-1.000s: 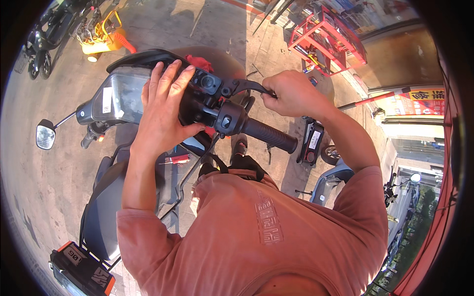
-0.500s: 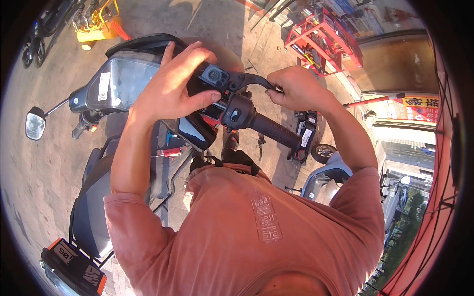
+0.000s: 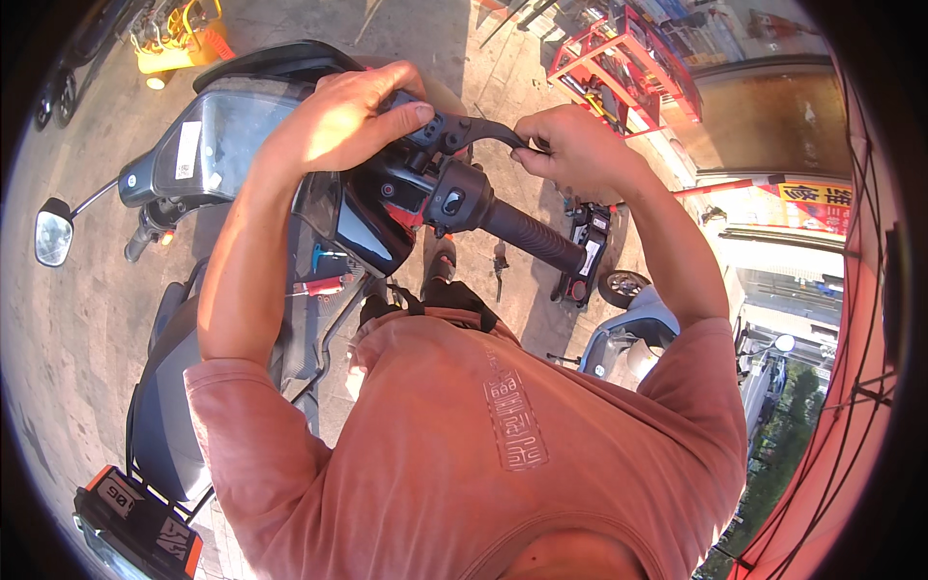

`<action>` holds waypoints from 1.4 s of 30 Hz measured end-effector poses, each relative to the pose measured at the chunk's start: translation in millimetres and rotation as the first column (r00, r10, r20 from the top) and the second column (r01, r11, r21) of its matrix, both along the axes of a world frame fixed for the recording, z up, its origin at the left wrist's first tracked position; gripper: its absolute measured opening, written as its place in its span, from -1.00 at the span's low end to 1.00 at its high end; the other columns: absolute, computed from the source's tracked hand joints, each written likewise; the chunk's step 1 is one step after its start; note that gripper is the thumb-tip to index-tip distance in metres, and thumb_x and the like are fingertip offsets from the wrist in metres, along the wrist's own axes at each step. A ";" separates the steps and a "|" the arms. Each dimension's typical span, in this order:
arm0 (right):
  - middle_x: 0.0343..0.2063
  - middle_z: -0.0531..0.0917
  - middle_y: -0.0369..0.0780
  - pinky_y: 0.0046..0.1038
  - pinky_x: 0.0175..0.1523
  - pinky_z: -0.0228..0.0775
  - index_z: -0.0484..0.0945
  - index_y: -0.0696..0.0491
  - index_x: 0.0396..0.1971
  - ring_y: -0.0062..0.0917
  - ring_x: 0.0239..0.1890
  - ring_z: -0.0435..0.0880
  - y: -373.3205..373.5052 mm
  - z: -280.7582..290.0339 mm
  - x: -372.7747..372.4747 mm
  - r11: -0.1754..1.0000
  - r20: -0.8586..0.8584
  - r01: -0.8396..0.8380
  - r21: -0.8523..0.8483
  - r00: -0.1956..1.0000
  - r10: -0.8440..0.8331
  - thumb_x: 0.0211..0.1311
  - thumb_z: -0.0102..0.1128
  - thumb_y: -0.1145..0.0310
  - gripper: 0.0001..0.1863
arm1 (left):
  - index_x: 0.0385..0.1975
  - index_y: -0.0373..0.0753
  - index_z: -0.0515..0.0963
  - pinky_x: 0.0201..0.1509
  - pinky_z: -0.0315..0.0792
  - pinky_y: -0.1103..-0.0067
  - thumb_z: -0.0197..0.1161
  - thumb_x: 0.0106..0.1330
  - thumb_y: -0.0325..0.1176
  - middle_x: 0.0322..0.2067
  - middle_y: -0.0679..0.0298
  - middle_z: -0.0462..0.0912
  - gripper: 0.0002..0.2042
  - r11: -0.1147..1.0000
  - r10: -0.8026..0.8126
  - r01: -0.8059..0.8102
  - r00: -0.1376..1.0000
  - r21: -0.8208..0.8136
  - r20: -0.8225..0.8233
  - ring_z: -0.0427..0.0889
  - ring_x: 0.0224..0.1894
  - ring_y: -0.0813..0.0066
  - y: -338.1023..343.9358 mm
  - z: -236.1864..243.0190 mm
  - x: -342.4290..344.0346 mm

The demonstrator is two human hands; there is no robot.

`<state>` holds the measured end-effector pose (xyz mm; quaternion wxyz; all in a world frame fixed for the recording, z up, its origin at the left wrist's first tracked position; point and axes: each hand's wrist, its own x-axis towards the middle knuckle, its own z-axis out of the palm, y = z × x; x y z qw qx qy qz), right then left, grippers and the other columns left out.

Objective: The person uses a screwdriver to loosen and remove a screw from the motorcycle's left handlebar assembly. They then detach the brake lever and a small black component, wipe their hands with a red cloth, and reattach the components to the handlebar, securing them with the screw.

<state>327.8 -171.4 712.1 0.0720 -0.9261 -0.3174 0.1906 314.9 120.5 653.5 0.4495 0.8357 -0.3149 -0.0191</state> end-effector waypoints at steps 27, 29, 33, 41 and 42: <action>-0.66 0.58 -0.15 -0.30 -0.42 0.36 0.68 0.04 -0.34 -0.30 -0.58 0.56 3.6 6.7 -5.3 0.999 -0.032 0.050 0.010 0.998 -0.050 0.11 0.27 0.23 -0.79 | -0.17 -0.32 0.56 0.07 0.41 0.50 0.22 0.35 -0.25 -0.13 0.17 0.63 -0.76 0.997 -0.075 0.078 0.990 0.020 -0.117 0.58 -0.08 0.32 1.7 2.7 10.1; -0.66 0.58 -0.15 -0.30 -0.43 0.36 0.68 0.05 -0.36 -0.29 -0.60 0.55 5.6 5.7 -1.0 1.000 -0.030 -0.016 -0.024 0.999 0.015 0.11 0.27 0.22 -0.78 | -0.18 -0.31 0.56 0.02 0.42 0.49 0.22 0.35 -0.25 -0.19 0.16 0.64 -0.76 0.996 -0.087 0.087 0.994 -0.005 -0.061 0.59 -0.13 0.31 -0.1 1.3 8.0; -0.68 0.57 -0.14 -0.31 -0.44 0.35 0.68 0.06 -0.41 -0.30 -0.62 0.53 9.8 -0.2 12.7 0.996 -0.047 -0.073 -0.046 0.996 0.071 0.11 0.27 0.20 -0.77 | -0.18 -0.31 0.56 -0.05 0.43 0.47 0.21 0.35 -0.24 -0.30 0.12 0.63 -0.76 0.995 -0.086 0.087 0.996 -0.055 0.024 0.60 -0.22 0.26 -1.2 0.6 6.7; -0.73 0.46 -0.15 -0.28 -0.48 0.24 0.55 0.12 -0.53 -0.29 -0.64 0.44 4.0 -10.6 18.3 0.987 0.050 -0.154 0.038 0.987 0.152 0.16 0.26 0.26 -0.77 | -0.16 -0.34 0.57 -0.05 0.45 0.49 0.23 0.32 -0.30 -0.27 0.07 0.65 -0.76 0.992 0.119 -0.114 0.988 -0.059 0.099 0.63 -0.19 0.26 -7.9 6.4 -10.2; -0.71 0.50 -0.13 -0.25 -0.46 0.28 0.57 0.11 -0.51 -0.23 -0.61 0.49 3.4 -10.0 17.6 0.986 0.055 -0.158 0.056 0.986 0.155 0.16 0.25 0.24 -0.77 | -0.15 -0.34 0.57 -0.02 0.45 0.50 0.23 0.32 -0.32 -0.24 0.07 0.66 -0.77 0.983 0.180 -0.176 0.979 -0.054 0.096 0.64 -0.17 0.27 -5.6 3.2 -18.1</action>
